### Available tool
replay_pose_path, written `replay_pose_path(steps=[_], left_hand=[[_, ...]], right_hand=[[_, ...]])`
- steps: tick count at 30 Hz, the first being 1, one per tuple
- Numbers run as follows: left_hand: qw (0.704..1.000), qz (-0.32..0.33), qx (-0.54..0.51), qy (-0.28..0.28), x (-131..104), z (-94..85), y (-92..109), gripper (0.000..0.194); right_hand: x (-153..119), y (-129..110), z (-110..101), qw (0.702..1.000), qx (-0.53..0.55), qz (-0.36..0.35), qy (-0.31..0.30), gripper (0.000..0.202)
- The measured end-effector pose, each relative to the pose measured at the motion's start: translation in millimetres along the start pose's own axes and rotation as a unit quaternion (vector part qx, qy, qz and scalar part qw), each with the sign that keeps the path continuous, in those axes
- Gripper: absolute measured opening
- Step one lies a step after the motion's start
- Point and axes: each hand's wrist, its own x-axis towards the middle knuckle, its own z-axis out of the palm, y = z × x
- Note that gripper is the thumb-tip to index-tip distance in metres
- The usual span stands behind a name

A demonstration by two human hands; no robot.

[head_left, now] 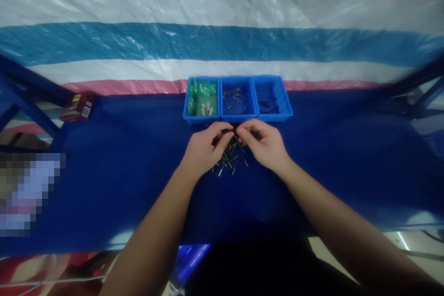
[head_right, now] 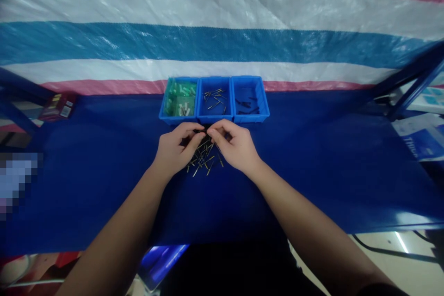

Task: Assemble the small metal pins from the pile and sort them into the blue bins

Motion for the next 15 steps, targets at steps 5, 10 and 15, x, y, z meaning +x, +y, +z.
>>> replay_pose_path(steps=[5, 10, 15], left_hand=[[1.0, 0.007, 0.015, -0.012, 0.4, -1.3, 0.0, 0.014], [0.999, 0.02, 0.041, -0.026, 1.9, -4.5, 1.0, 0.021], [0.998, 0.025, 0.037, -0.045, 2.5, -5.8, 1.8, 0.028]], right_hand=[[-0.9, -1.3, 0.6, 0.999, -0.046, -0.012, 0.0, 0.017], [-1.1, -3.1, 0.5, 0.996, -0.074, -0.053, 0.008, 0.02], [-1.7, -3.9, 0.4, 0.993, -0.096, -0.065, 0.008, 0.012]])
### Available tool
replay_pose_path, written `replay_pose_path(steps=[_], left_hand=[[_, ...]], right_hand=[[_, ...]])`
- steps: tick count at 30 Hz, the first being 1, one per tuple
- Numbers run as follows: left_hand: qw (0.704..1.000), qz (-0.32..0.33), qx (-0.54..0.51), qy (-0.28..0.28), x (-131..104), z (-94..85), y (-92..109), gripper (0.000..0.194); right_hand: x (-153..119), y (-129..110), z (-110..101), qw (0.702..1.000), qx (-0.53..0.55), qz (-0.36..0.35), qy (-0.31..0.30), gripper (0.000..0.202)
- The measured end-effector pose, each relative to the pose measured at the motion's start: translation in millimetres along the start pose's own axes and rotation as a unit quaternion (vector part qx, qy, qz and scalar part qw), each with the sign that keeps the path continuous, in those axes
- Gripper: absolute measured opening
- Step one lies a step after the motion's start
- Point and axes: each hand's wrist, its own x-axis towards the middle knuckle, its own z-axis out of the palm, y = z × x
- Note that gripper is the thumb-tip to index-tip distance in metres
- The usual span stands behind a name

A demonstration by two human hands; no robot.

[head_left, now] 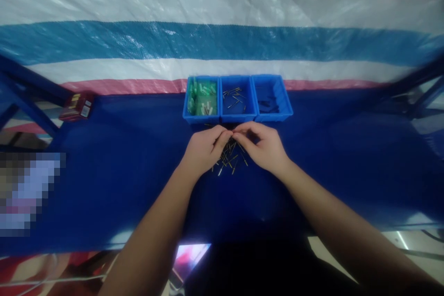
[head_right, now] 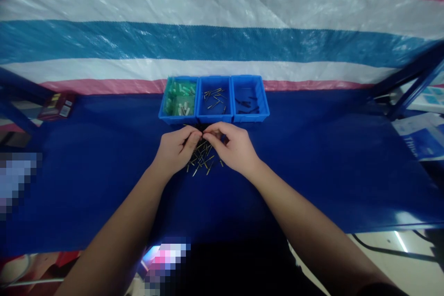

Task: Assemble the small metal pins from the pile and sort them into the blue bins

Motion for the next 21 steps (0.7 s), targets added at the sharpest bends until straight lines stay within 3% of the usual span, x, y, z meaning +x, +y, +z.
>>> replay_pose_path(steps=[4, 13, 21], left_hand=[[0.999, -0.002, -0.031, 0.017, -1.9, 2.9, -1.0, 0.019], [0.997, 0.016, -0.043, 0.054, -3.2, 9.7, -3.0, 0.019], [0.999, -0.008, -0.026, 0.032, -2.6, 7.6, -2.2, 0.018]], right_hand=[[0.0, -1.2, 1.3, 0.999, 0.016, 0.035, 0.006, 0.013], [0.5, -4.0, 4.1, 0.996, 0.041, 0.079, 0.015, 0.018], [-0.7, -0.4, 5.4, 0.997, 0.067, 0.037, 0.026, 0.02]])
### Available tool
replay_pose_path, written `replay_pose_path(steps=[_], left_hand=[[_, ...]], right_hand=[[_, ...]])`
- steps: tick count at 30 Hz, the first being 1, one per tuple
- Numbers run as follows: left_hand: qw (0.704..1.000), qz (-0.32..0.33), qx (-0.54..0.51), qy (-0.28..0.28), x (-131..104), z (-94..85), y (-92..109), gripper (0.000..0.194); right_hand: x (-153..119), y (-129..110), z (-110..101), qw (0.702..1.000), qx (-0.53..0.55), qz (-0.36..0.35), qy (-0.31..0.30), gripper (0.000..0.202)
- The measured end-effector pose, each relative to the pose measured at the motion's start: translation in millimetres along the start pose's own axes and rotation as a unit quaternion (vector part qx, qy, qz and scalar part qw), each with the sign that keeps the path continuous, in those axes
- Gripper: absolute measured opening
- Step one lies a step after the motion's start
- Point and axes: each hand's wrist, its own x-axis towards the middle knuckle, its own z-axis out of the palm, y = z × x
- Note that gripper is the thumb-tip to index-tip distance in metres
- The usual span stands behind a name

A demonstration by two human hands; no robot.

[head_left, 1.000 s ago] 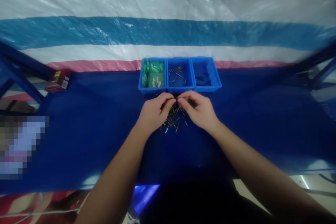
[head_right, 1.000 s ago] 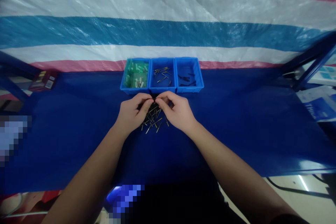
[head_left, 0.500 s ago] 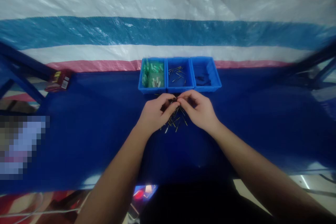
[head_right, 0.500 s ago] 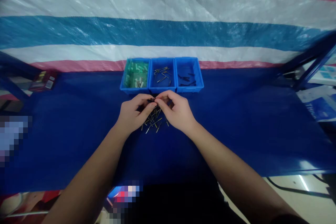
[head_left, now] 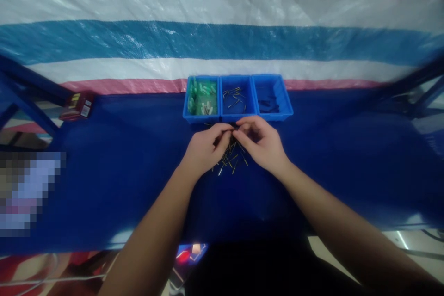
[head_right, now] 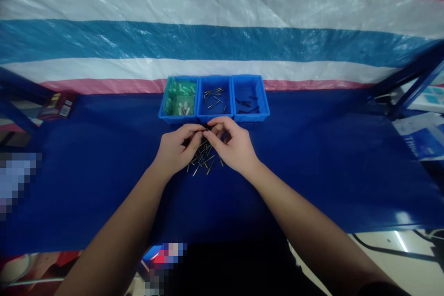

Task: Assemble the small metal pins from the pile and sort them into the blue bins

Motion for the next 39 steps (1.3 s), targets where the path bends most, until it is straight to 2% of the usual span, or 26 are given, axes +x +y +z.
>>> replay_pose_path(steps=[6, 10, 15, 19, 26, 31, 36, 39], left_hand=[[0.999, -0.014, 0.028, -0.036, 0.5, -2.1, -0.1, 0.018], [0.998, -0.022, 0.022, -0.051, 0.3, -2.9, 0.3, 0.019], [0.997, -0.027, 0.018, -0.075, 0.8, -4.5, 2.3, 0.018], [0.997, -0.024, 0.022, -0.073, 1.0, -5.0, 4.0, 0.02], [0.999, -0.017, 0.017, -0.025, 0.0, -0.9, 0.8, 0.02], [1.0, -0.007, 0.005, -0.015, -0.2, -0.4, 0.8, 0.016], [0.999, 0.002, 0.019, -0.029, 1.1, -3.3, 3.1, 0.018], [0.999, 0.005, 0.034, -0.026, 1.8, -4.2, 2.5, 0.023]], right_hand=[[1.0, -1.7, -3.5, 0.994, -0.071, -0.081, -0.005, 0.014], [0.5, -1.3, -3.9, 0.99, -0.096, -0.101, -0.006, 0.01], [-0.6, -1.1, -3.9, 0.987, -0.102, -0.12, -0.027, 0.017], [-1.3, -0.6, -4.2, 0.988, -0.116, -0.099, -0.024, 0.009], [-0.4, -1.6, -5.3, 0.992, -0.123, -0.025, -0.022, 0.015], [0.2, -4.7, -5.9, 0.992, -0.118, -0.016, -0.032, 0.024], [0.0, -4.9, -5.3, 0.995, -0.1, -0.019, -0.016, 0.016], [0.7, -3.3, -3.4, 0.999, -0.043, -0.003, -0.009, 0.014]])
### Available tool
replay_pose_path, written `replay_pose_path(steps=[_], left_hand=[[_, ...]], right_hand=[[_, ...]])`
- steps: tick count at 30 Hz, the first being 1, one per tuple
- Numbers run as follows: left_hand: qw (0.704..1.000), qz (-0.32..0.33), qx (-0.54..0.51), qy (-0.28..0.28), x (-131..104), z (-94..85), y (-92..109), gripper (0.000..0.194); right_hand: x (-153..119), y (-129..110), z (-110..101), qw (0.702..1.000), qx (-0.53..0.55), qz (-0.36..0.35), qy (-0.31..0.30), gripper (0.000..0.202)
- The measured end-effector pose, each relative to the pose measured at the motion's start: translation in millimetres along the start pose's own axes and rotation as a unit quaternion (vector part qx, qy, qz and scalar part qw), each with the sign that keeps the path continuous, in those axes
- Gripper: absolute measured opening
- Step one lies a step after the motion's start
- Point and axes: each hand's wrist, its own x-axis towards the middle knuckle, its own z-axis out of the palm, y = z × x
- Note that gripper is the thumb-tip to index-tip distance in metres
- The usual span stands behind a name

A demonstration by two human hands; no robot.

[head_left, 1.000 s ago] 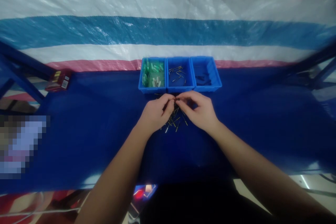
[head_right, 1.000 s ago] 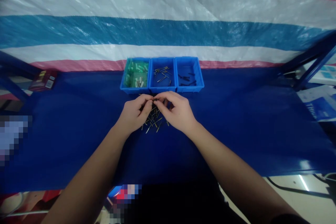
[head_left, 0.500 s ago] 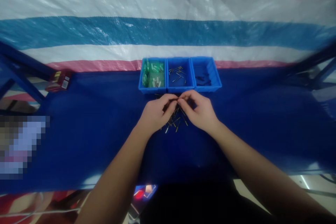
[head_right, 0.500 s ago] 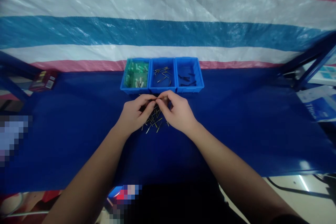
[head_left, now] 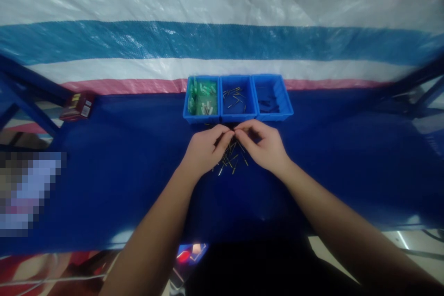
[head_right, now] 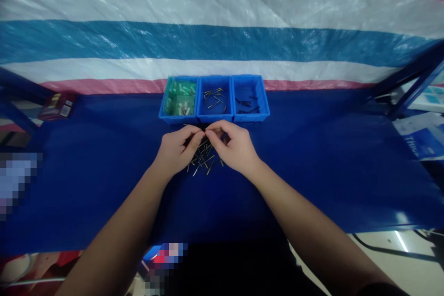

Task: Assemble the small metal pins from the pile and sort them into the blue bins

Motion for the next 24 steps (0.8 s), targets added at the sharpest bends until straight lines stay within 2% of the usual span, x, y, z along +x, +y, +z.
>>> replay_pose_path(steps=[4, 6, 11, 13, 17, 24], left_hand=[[1.0, -0.01, 0.009, -0.003, 0.0, -0.3, -0.6, 0.026], [1.0, -0.011, 0.006, -0.004, 0.0, -0.6, -0.1, 0.027], [1.0, -0.011, 0.003, 0.005, 0.3, -1.2, 2.0, 0.026], [1.0, -0.009, 0.006, 0.003, 0.7, -1.3, 2.7, 0.025], [1.0, -0.006, 0.009, 0.005, 1.2, -1.3, 3.2, 0.025], [1.0, -0.003, 0.009, 0.008, 1.3, -1.3, 2.5, 0.024]], right_hand=[[2.4, 0.4, 2.7, 0.991, 0.122, 0.061, -0.008, 0.017], [4.2, 0.1, 2.4, 0.986, 0.148, 0.081, 0.013, 0.017], [11.5, 8.6, -6.2, 0.97, 0.134, 0.09, 0.184, 0.019], [15.0, 15.9, -11.1, 0.961, 0.12, 0.103, 0.226, 0.024], [18.8, 27.6, -16.2, 0.957, 0.125, 0.118, 0.234, 0.035], [14.4, 22.3, -13.9, 0.968, 0.051, 0.079, 0.233, 0.024]])
